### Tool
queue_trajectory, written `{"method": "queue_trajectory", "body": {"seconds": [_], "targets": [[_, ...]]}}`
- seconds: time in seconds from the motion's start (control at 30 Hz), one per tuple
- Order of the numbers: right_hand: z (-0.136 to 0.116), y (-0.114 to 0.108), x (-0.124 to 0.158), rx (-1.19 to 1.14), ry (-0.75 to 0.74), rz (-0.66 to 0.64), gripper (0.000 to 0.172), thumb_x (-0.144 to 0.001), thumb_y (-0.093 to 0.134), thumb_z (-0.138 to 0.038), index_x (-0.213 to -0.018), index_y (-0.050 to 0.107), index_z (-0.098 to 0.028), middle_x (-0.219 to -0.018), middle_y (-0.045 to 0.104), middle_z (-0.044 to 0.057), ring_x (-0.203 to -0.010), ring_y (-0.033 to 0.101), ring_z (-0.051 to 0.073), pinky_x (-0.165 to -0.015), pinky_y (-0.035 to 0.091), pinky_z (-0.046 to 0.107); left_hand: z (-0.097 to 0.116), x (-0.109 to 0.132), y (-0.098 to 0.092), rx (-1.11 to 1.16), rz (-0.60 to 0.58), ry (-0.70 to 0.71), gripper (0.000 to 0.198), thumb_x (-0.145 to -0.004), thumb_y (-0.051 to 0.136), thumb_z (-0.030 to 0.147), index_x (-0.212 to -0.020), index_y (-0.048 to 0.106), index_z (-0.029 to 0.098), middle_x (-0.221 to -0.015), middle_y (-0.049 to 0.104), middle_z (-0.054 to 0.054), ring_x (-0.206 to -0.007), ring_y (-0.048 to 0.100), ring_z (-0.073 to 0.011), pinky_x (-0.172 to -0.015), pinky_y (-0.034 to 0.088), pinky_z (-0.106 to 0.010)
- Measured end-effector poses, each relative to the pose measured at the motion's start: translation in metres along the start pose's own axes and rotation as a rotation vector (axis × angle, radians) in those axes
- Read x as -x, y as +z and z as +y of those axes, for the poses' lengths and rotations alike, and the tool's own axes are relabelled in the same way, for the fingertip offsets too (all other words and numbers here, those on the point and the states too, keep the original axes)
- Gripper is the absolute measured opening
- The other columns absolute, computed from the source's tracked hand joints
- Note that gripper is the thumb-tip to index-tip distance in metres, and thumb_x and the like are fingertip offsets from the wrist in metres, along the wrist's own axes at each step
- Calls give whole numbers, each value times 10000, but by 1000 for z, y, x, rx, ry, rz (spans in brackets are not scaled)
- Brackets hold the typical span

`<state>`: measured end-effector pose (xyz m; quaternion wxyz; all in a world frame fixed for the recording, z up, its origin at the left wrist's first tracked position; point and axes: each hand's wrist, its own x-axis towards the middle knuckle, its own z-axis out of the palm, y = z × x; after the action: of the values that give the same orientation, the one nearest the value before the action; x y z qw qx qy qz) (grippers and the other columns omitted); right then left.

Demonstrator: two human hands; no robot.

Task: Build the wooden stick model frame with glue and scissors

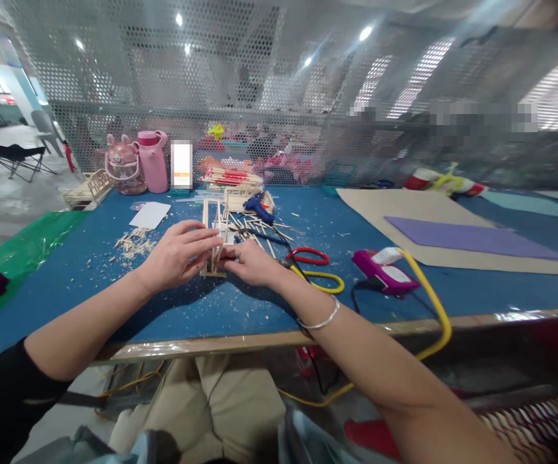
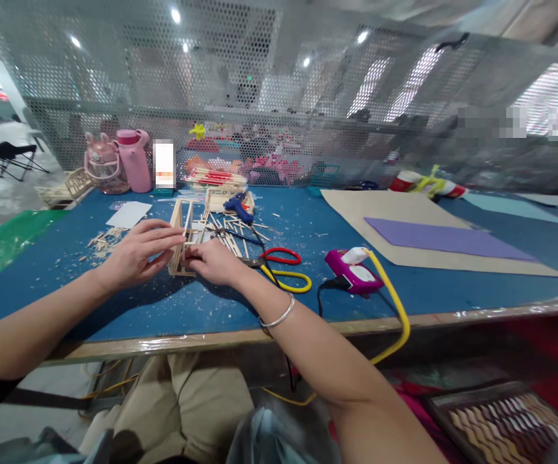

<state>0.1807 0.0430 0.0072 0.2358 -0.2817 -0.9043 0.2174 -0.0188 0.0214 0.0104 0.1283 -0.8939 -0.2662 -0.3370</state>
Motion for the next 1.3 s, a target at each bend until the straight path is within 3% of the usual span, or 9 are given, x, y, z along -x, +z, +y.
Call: {"method": "queue_trajectory", "body": {"seconds": [0.43, 0.67, 0.73, 0.83, 1.03, 1.13, 1.3], "targets": [[-4, 0, 0, 47, -12, -8, 199, -766, 519, -100, -848, 693, -149, -760, 694, 25, -649, 580, 114, -651, 405, 212, -1, 1, -1, 11, 3, 6, 365, -800, 507, 187, -1160, 561, 192, -1191, 598, -77, -1072, 482, -223, -917, 423, -440], [5, -13, 3, -94, 79, -42, 215, -715, 504, -78, -833, 674, -133, -746, 686, 2, -686, 599, 114, -665, 435, 214, -2, 1, -1, -33, -3, 26, 369, -826, 479, 210, -1191, 531, 205, -1212, 588, -68, -1095, 495, -227, -917, 422, -435], [10, -23, 6, -140, 131, 65, 238, -676, 476, -38, -792, 663, -130, -732, 678, 1, -687, 602, 113, -673, 447, 220, -2, 3, -1, -21, -4, 25, 445, -835, 445, 202, -1280, 437, 213, -1246, 560, -80, -1121, 492, -228, -910, 426, -437], [9, -35, 11, -149, 91, 350, 210, -739, 464, -104, -813, 657, -140, -712, 653, 13, -669, 588, 118, -656, 452, 239, -2, 6, -1, 43, 28, -28, 568, -834, 406, 166, -1381, 260, 205, -1267, 533, -114, -1123, 510, -217, -906, 438, -414], [-12, -28, 11, 252, -191, 440, 282, -828, 494, -345, -970, 673, -178, -864, 584, 70, -817, 522, 173, -752, 421, 334, -1, 14, 6, 245, 58, -152, 687, -800, 412, 76, -1411, 150, 250, -1322, 486, -116, -1187, 484, -221, -962, 418, -405], [-24, -22, 4, 454, -181, 453, 282, -822, 503, -386, -883, 694, -188, -960, 563, 90, -916, 480, 209, -827, 373, 381, 0, 15, 13, 453, 103, -196, 752, -775, 385, 19, -1411, 105, 306, -1372, 433, -91, -1231, 440, -207, -1019, 360, -444], [-38, -24, -11, 545, -93, 268, 249, -807, 534, -364, -714, 677, -181, -874, 598, 67, -873, 496, 204, -821, 344, 373, 3, 11, 17, 723, 168, -314, 689, -771, 394, 25, -1371, 247, 331, -1413, 370, -71, -1234, 434, -208, -1014, 376, -424]]}}
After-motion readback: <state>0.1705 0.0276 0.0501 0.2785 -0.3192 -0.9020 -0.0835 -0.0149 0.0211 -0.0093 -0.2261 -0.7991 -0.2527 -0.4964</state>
